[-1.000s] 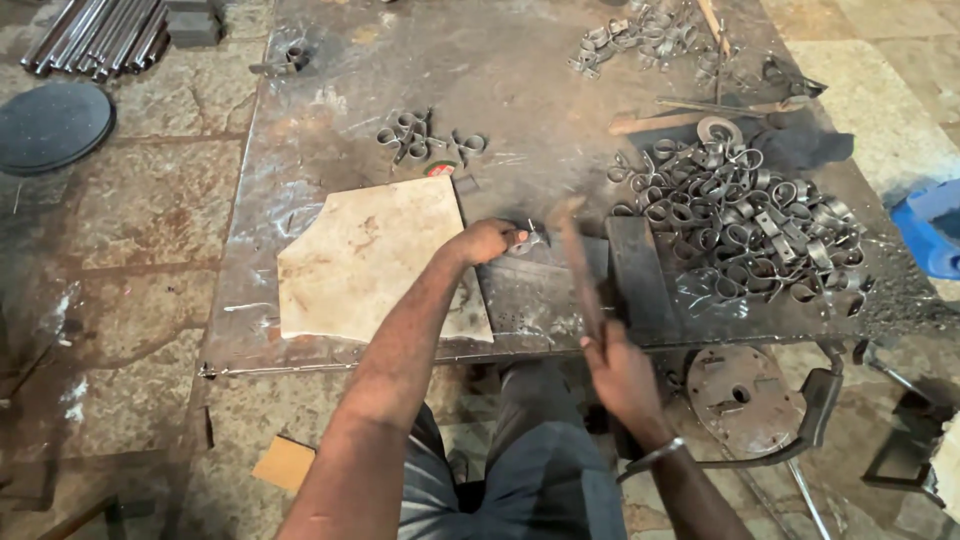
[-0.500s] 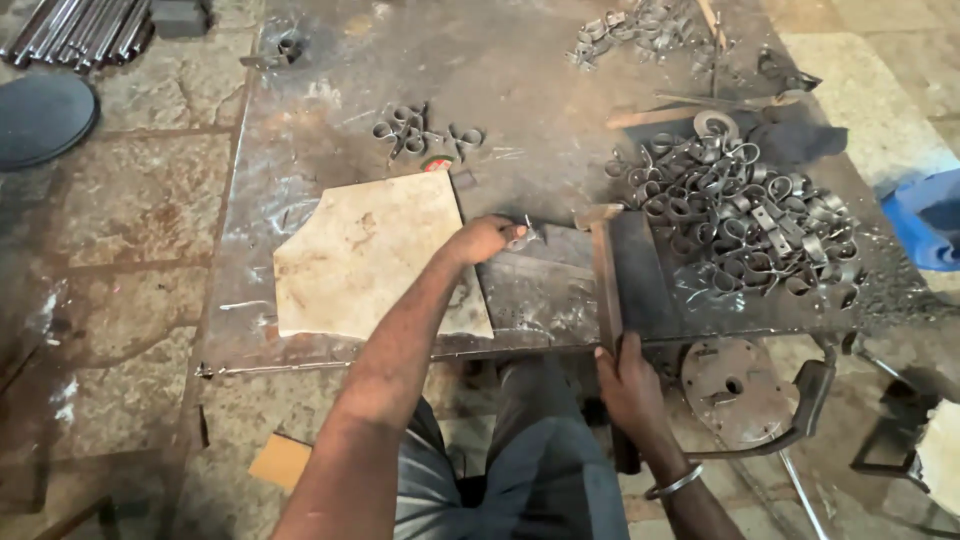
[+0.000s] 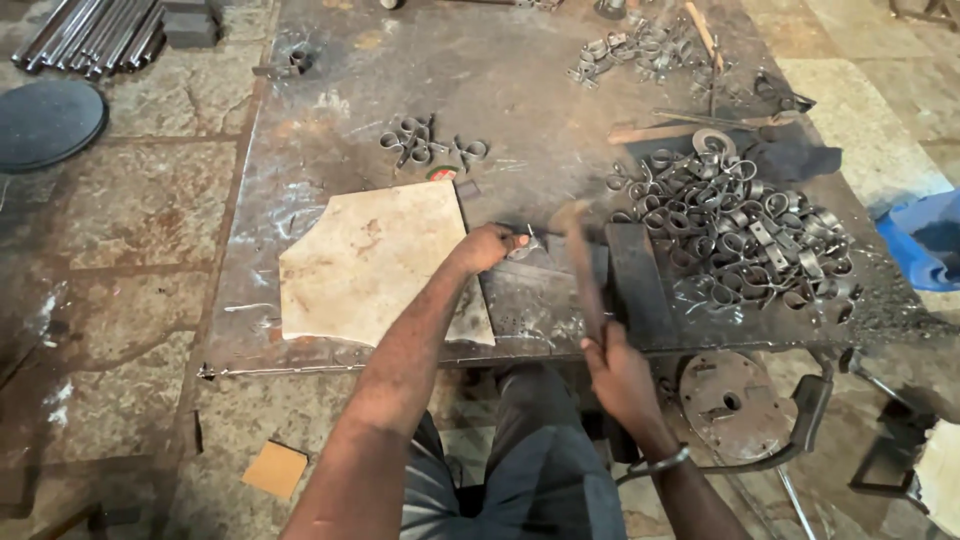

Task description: The person sits at a metal workbench and hammers small metal brackets flat on a stone plate one at a time, placing each worked piece aside and picking the next bracket from a pile on the bench.

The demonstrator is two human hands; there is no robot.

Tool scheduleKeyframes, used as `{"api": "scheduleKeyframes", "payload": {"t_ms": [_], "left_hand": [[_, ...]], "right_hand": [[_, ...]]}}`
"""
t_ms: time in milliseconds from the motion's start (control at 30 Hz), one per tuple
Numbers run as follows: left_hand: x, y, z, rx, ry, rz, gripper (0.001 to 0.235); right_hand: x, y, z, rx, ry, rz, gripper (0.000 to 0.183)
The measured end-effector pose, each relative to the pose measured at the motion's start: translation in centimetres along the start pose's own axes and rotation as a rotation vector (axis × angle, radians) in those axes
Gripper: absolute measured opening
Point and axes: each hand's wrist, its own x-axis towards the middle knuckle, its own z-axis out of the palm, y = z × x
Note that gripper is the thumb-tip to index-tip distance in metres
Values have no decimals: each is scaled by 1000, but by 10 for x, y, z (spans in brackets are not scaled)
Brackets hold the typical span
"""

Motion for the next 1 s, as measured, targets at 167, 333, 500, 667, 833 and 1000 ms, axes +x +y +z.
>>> {"api": "scheduleKeyframes", "payload": {"t_ms": [167,333,500,667,833,1000], "left_hand": [[4,-13,5,57,-2,59,55],[1,-13,9,174,41,57,59],[-17,13,0,252,69,41,56],[-81,47,-20,215,147,63,48],[-145,11,-54,624,416,205,33],[-201,-22,-88,737,401,47,30]], "right_hand": [[-23,-29,-14,280,373,-6,43],[9,76,50,-93,-47,-99,43],[-31,37,35,105,-73,264,41],[-44,97,84,261,30,86,37],[-65,102,108,270,-179,289,31],[-74,101,125,448,-100,306,30]]}}
